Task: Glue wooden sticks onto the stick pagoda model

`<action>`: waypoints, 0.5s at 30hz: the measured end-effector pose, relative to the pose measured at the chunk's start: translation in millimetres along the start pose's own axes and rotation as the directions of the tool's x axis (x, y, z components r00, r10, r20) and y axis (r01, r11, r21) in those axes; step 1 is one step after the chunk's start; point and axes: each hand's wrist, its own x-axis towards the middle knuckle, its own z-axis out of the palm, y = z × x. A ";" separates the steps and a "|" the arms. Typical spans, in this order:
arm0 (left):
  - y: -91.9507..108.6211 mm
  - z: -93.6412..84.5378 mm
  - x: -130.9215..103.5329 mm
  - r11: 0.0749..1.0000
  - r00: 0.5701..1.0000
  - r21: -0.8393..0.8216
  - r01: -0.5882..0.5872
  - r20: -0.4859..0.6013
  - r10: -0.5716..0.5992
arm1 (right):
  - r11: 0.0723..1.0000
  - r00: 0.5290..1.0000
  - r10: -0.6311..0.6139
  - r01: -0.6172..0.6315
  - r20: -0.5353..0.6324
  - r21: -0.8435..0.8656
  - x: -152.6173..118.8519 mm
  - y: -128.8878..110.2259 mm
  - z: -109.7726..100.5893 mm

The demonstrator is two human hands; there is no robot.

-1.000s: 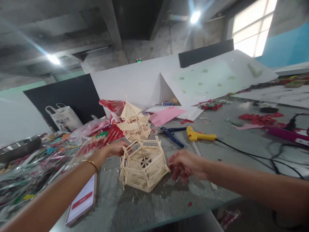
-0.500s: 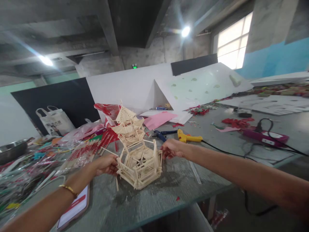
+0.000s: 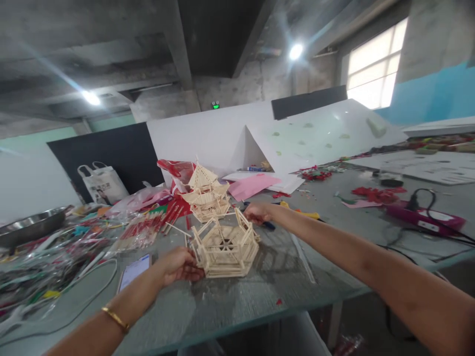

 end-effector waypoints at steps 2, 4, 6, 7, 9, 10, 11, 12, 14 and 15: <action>0.3 4.5 -3.1 0.998 0.999 0.061 -0.025 -0.036 0.027 | 0.999 0.999 -0.034 0.033 -0.014 -0.020 2.2 -3.8 -0.5; 2.5 2.5 -5.5 0.986 0.991 0.161 -0.044 -0.118 0.064 | 0.997 0.997 -0.077 0.076 -0.026 -0.030 -1.5 -7.1 -3.9; 5.9 -7.5 -7.5 0.963 0.965 0.264 -0.057 -0.234 0.121 | 0.992 0.991 -0.127 0.126 -0.052 -0.030 -12.2 -9.5 -11.2; 7.5 -14.8 -8.4 0.950 0.944 0.306 -0.063 -0.289 0.156 | 0.988 0.985 -0.154 0.152 -0.078 -0.029 -20.0 -10.2 -16.0; 9.6 -30.1 -10.3 0.908 0.899 0.414 -0.069 -0.370 0.237 | 0.979 0.968 -0.204 0.201 -0.148 -0.036 -39.7 -10.6 -26.5; 9.9 -36.5 -11.1 0.882 0.882 0.466 -0.066 -0.387 0.270 | 0.973 0.952 -0.229 0.223 -0.201 -0.054 -51.1 -10.3 -31.4; 9.6 -40.9 -11.6 0.857 0.873 0.512 -0.062 -0.389 0.296 | 0.970 0.942 -0.242 0.231 -0.234 -0.072 -63.1 -9.8 -35.6; 8.7 -42.9 -11.7 0.834 0.870 0.548 -0.061 -0.380 0.313 | 0.969 0.933 -0.246 0.228 -0.262 -0.097 -75.8 -9.1 -38.9; 5.4 -39.8 -10.2 0.803 0.874 0.591 -0.069 -0.352 0.334 | 0.962 0.920 -0.243 0.188 -0.307 -0.198 -102.8 -7.2 -41.7; 3.2 -35.4 -8.6 0.798 0.878 0.598 -0.080 -0.336 0.340 | 0.952 0.911 -0.248 0.167 -0.328 -0.255 -117.0 -5.7 -41.2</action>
